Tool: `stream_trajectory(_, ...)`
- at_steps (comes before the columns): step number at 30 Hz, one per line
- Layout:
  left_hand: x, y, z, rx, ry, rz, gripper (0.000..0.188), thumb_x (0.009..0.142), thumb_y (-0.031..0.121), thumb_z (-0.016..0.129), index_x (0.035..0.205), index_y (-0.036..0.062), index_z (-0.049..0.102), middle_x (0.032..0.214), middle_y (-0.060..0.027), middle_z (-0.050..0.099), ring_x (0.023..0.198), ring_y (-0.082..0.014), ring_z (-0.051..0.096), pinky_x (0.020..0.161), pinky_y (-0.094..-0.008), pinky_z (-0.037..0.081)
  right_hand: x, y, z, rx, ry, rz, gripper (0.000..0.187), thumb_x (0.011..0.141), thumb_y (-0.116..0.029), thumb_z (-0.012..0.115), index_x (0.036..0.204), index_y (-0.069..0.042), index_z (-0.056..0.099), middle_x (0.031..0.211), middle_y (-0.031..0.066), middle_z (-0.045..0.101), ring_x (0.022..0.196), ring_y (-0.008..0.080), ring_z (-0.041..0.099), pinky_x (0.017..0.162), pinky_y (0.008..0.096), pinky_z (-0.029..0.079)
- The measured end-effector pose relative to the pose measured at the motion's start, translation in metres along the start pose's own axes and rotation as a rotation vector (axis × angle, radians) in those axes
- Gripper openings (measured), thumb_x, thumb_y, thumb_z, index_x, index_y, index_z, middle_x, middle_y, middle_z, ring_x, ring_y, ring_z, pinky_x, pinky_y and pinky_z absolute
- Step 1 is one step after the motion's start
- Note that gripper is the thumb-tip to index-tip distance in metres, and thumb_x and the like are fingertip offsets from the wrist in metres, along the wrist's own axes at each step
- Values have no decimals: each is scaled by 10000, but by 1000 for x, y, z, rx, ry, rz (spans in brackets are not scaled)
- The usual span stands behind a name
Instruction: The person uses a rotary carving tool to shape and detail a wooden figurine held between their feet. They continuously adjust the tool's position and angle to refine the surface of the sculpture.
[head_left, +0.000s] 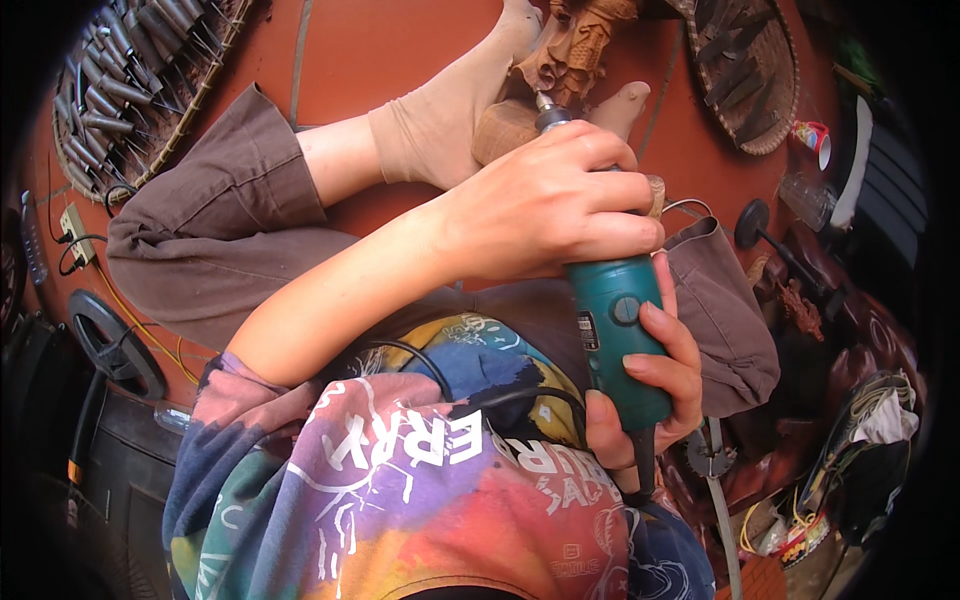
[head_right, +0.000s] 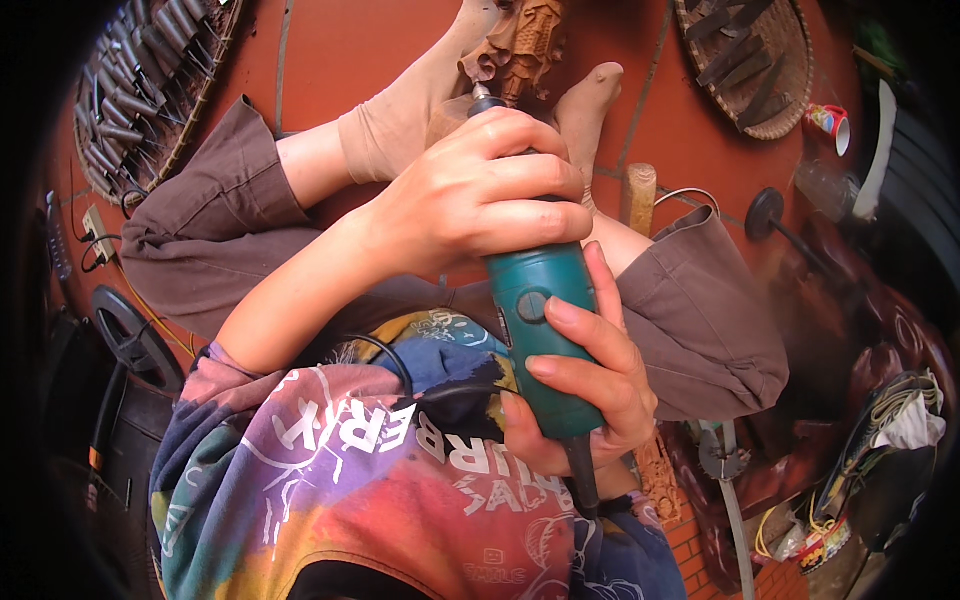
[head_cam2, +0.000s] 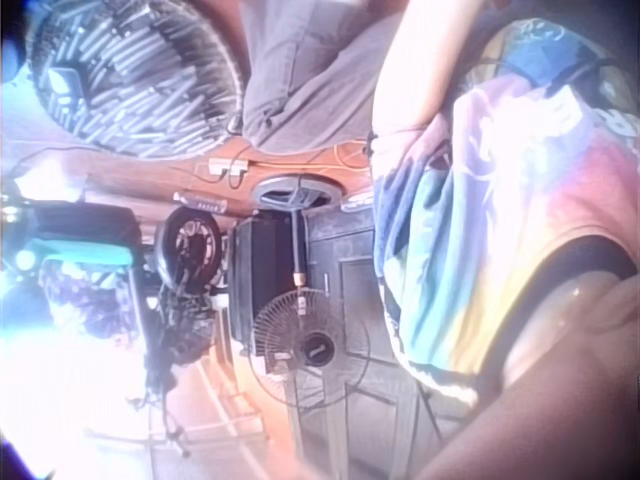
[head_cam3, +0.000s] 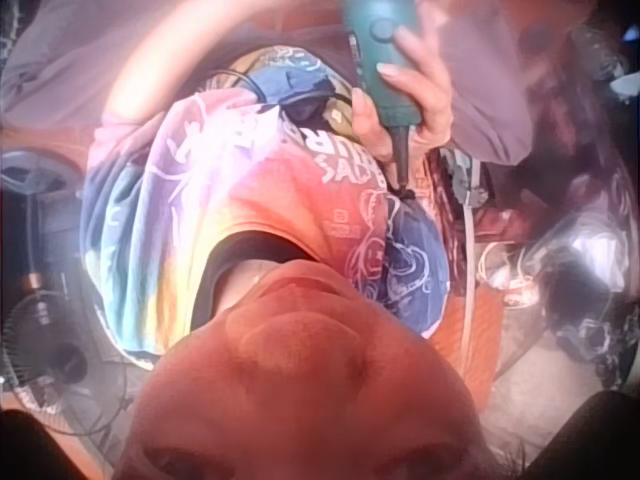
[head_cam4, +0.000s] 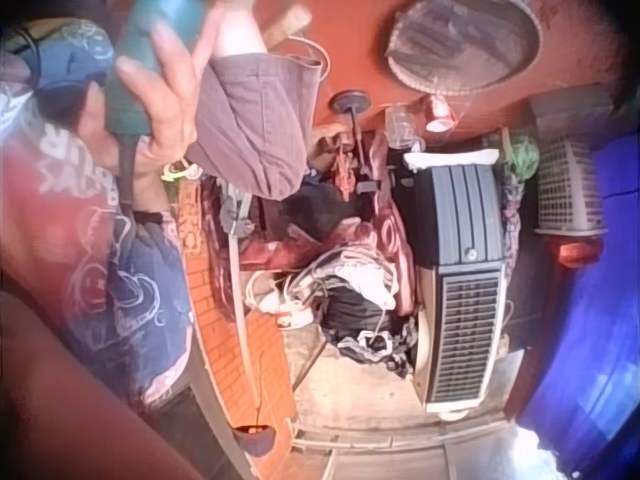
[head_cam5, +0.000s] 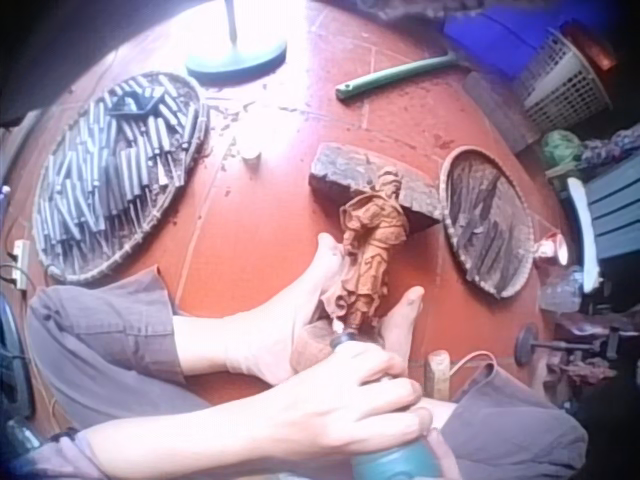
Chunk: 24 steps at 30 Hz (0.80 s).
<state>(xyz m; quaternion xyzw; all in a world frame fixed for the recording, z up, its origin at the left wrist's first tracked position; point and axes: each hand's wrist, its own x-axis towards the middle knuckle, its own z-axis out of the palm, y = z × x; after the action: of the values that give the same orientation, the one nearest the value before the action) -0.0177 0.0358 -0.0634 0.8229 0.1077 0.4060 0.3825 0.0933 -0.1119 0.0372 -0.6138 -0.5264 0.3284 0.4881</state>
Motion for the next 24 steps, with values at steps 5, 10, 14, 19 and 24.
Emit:
stream_trajectory(5, -1, -2, 2, 11, 37, 16, 307, 702, 238, 628, 984, 118, 649, 963, -17, 604, 948, -248, 576, 800, -375, 491, 1, 1, -1, 4, -12, 7, 303, 753, -147, 748, 1013, -62, 618, 1166, 199, 618, 1106, 393, 625, 1052, 735, 316)
stream_trajectory(10, 3, -3, 8, 10, 19, 54, 302, 716, 239, 626, 992, 119, 650, 977, -24, 604, 954, -250, 572, 807, -372, 486, -1, -1, -7, -25, 3, 6, 305, 752, -153, 751, 1012, -62, 620, 1164, 199, 619, 1115, 401, 618, 1047, 741, 315)
stream_trajectory(14, 5, -4, 6, -19, 11, 46, 301, 720, 243, 621, 994, 123, 651, 980, -27, 601, 964, -252, 569, 810, -376, 485, 1, 0, -7, -31, 11, -9, 303, 750, -153, 752, 1009, -63, 622, 1164, 194, 621, 1118, 408, 616, 1050, 735, 319)
stream_trajectory(19, 0, -4, 0, -7, 3, 36, 290, 729, 244, 620, 992, 126, 652, 976, -24, 601, 964, -251, 570, 810, -379, 487, 1, -3, 0, -13, 7, 24, 302, 752, -151, 754, 1009, -63, 622, 1162, 188, 624, 1118, 413, 616, 1057, 726, 319)
stream_trajectory(24, 2, -4, 3, -11, 22, 28, 286, 731, 242, 617, 990, 127, 653, 968, -25, 602, 961, -255, 575, 809, -381, 490, 3, -2, -2, -24, 2, 14, 301, 752, -146, 753, 1009, -61, 621, 1160, 190, 625, 1109, 409, 623, 1058, 726, 319)
